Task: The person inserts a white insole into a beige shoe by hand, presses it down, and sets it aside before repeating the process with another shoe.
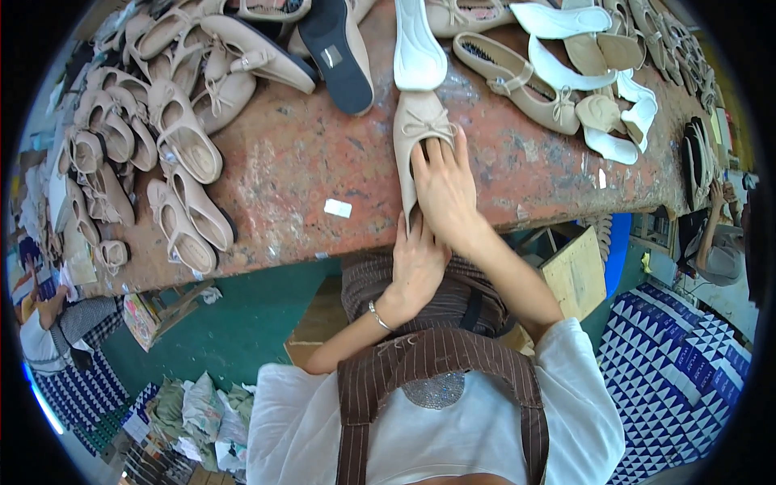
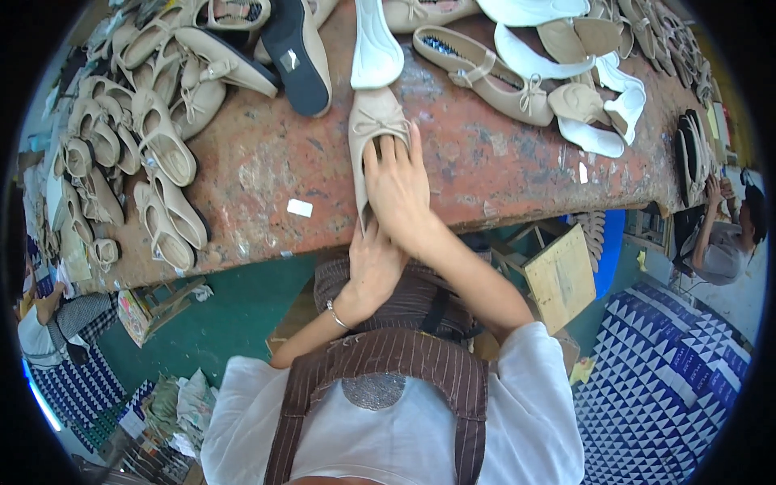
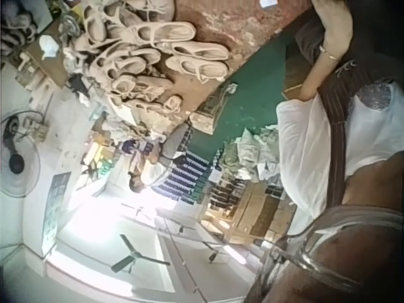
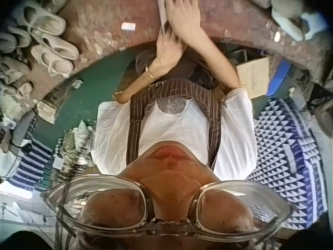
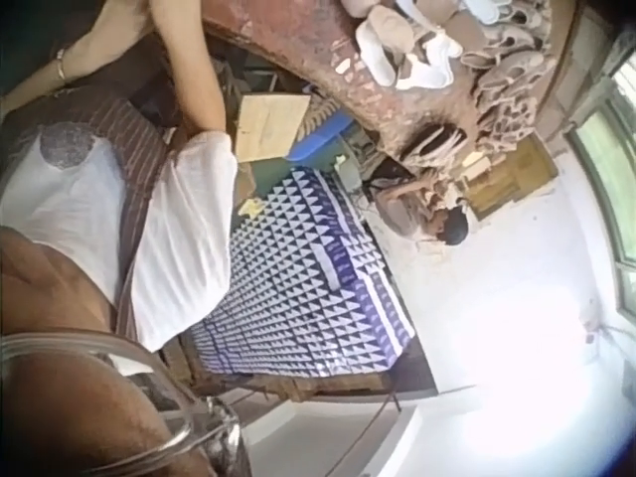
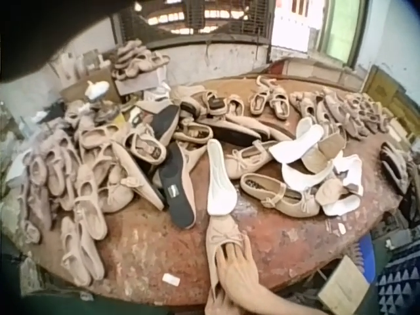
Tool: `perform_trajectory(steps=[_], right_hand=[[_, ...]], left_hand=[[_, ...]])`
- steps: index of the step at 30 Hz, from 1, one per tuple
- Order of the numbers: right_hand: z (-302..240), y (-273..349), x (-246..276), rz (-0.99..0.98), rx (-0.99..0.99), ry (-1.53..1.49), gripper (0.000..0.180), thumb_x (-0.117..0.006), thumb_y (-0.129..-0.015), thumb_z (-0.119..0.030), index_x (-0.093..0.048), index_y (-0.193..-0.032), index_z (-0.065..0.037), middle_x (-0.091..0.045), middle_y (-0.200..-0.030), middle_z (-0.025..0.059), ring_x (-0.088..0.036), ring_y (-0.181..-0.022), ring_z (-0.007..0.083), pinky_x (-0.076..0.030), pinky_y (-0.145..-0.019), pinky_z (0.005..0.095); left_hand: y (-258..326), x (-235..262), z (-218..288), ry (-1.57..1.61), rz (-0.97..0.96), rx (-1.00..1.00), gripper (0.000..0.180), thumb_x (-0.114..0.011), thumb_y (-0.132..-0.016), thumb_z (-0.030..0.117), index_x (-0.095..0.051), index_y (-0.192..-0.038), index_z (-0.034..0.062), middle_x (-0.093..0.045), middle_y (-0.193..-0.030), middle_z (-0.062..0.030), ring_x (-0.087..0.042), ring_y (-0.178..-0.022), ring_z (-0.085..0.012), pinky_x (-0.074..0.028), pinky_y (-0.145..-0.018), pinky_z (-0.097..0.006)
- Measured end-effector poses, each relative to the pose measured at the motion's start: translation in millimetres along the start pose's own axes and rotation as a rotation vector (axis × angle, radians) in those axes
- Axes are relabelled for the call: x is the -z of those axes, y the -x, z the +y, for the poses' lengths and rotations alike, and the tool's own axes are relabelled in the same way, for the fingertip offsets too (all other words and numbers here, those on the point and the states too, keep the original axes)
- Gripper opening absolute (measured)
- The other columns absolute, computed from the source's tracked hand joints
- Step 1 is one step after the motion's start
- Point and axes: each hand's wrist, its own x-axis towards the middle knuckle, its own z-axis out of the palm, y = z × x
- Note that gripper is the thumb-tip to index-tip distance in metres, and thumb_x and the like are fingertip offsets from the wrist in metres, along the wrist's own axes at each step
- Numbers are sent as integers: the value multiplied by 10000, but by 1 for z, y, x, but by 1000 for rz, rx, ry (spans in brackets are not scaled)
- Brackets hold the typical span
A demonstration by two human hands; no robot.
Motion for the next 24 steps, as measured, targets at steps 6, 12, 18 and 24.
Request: perform_trajectory(steps=[6, 12, 18, 24], right_hand=[[11, -47, 12, -555, 16, -24, 235, -520, -825, -61, -643, -1009, 16, -668, -928, 186, -674, -926, 302, -183, -1145, 629], [32, -37, 64, -310, 143, -999, 203, -571, -911, -88, -738, -999, -13, -730, -1001, 160, -679, -1049, 282, -327, -1090, 562], [119, -46, 76, 343, -579, -871, 211, -589, -925, -31, -717, -1092, -12, -739, -893, 97, -668, -789, 113, -515, -720, 252], [153, 8, 62, 458, -790, -777, 175, -620, -886, -46, -727, -1021, -13, -731, -832, 94, -668, -734, 118, -510, -674, 272]], left_hand=[[-5, 6, 5, -83, 24, 7, 490, -664, -782, 157, -592, -1222, -46, -575, -1266, -215, -499, -1267, -357, -361, -1084, -533], [28, 75, -49, 337, 149, -74, 396, -669, -815, 140, -640, -1163, -47, -628, -1221, -215, -574, -1195, -397, -484, -959, -455], [149, 167, -221, -206, 580, 300, 580, -663, -904, 260, -434, -1346, -37, -536, -1234, -188, -530, -1134, -328, -402, -993, -520], [-61, 333, -251, -336, 1078, 329, 445, -572, -1001, 249, -539, -1330, -49, -600, -1275, -200, -597, -1123, -248, -431, -1006, -335]])
